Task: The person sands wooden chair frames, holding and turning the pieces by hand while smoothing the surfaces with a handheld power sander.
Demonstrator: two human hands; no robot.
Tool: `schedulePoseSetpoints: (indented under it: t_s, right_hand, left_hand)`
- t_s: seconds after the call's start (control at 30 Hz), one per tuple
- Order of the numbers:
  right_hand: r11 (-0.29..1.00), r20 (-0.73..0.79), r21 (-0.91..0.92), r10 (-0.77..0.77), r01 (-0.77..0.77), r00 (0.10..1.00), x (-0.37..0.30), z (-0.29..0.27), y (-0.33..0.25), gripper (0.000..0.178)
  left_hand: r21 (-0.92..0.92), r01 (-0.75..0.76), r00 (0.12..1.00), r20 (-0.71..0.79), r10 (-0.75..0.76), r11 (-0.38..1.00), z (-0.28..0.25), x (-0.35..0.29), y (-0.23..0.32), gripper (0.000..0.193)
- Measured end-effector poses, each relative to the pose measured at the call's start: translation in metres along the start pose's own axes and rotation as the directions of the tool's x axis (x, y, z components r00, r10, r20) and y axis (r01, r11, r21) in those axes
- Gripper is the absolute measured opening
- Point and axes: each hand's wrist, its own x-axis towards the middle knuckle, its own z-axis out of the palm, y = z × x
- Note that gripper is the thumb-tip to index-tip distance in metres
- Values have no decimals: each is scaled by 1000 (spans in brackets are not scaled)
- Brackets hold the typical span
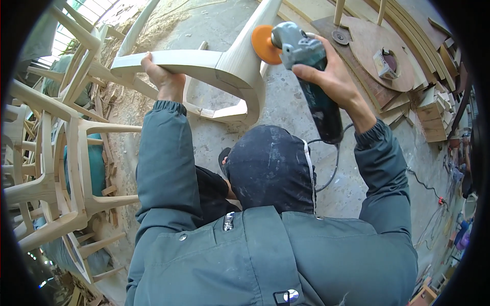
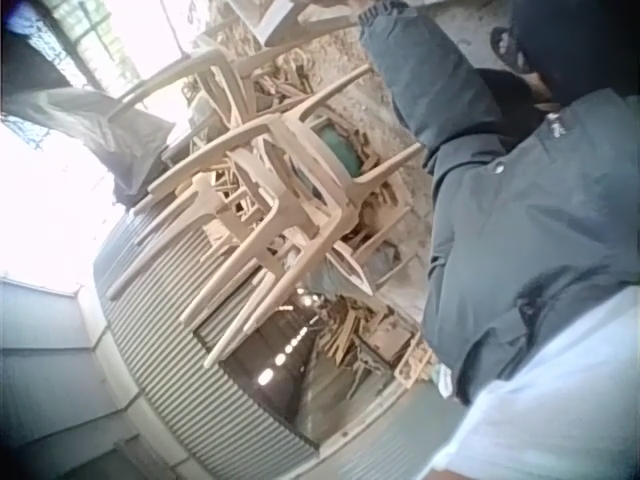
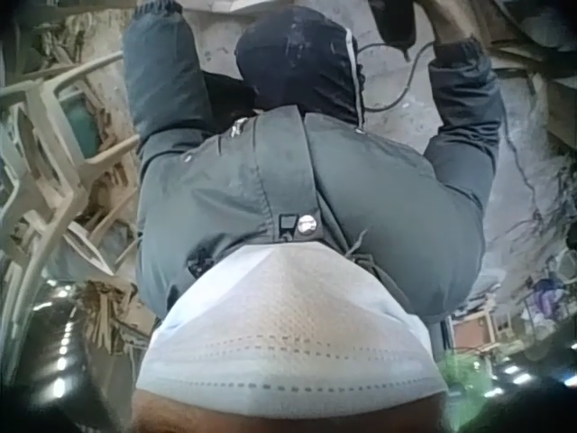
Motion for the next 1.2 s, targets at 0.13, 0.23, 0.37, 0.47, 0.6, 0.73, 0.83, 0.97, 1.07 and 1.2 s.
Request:
schedulePoseSetpoints:
  t_s: [0.13, 0.23, 0.37, 0.47, 0.6, 0.73, 0.83, 0.97, 1.07, 1.2]
  right_hand:
    - [983, 104, 27, -185, 184, 977, -7, 21, -9, 99]
    - [963, 169, 57, -271, 265, 948, -16, 20, -7, 99]
    - [992, -24, 36, -119, 120, 993, -8, 11, 12, 97]
    - [984, 31, 35, -176, 175, 984, -14, 22, 4, 99]
    - [937, 119, 13, -347, 348, 930, -18, 23, 4, 102]
    - [993, -45, -3, -117, 117, 992, 4, 7, 14, 94]
    - [980, -54, 83, -176, 180, 983, -6, 26, 24, 94]
    - [939, -39, 160, -303, 306, 952, -40, 49, 38, 100]
    - [945, -106, 274, -154, 178, 982, -37, 55, 53, 101]
    - [919, -198, 358, -100, 167, 975, -39, 73, 55, 102]
  left_hand:
    - [26, 47, 997, 62, -48, 999, -2, 0, 10, 62]
    - [61, 43, 999, -6, -42, 997, 6, -10, 11, 61]
    - [68, -29, 999, -28, 31, 997, 8, 0, 5, 62]
    - [53, -22, 1000, -4, 22, 998, 1, 1, 6, 62]
    - [76, -16, 1000, 25, 14, 997, 5, -5, 6, 60]
    - [107, -62, 998, -23, 64, 992, 3, 3, 3, 60]
    - [104, -20, 1000, 25, 17, 994, 0, 0, 6, 60]
    - [72, -18, 999, 29, 16, 997, -1, 8, 7, 58]
    - [105, -63, 998, 31, 60, 993, 1, 6, 3, 56]
    - [130, -82, 996, 56, 76, 988, 2, 0, 5, 54]
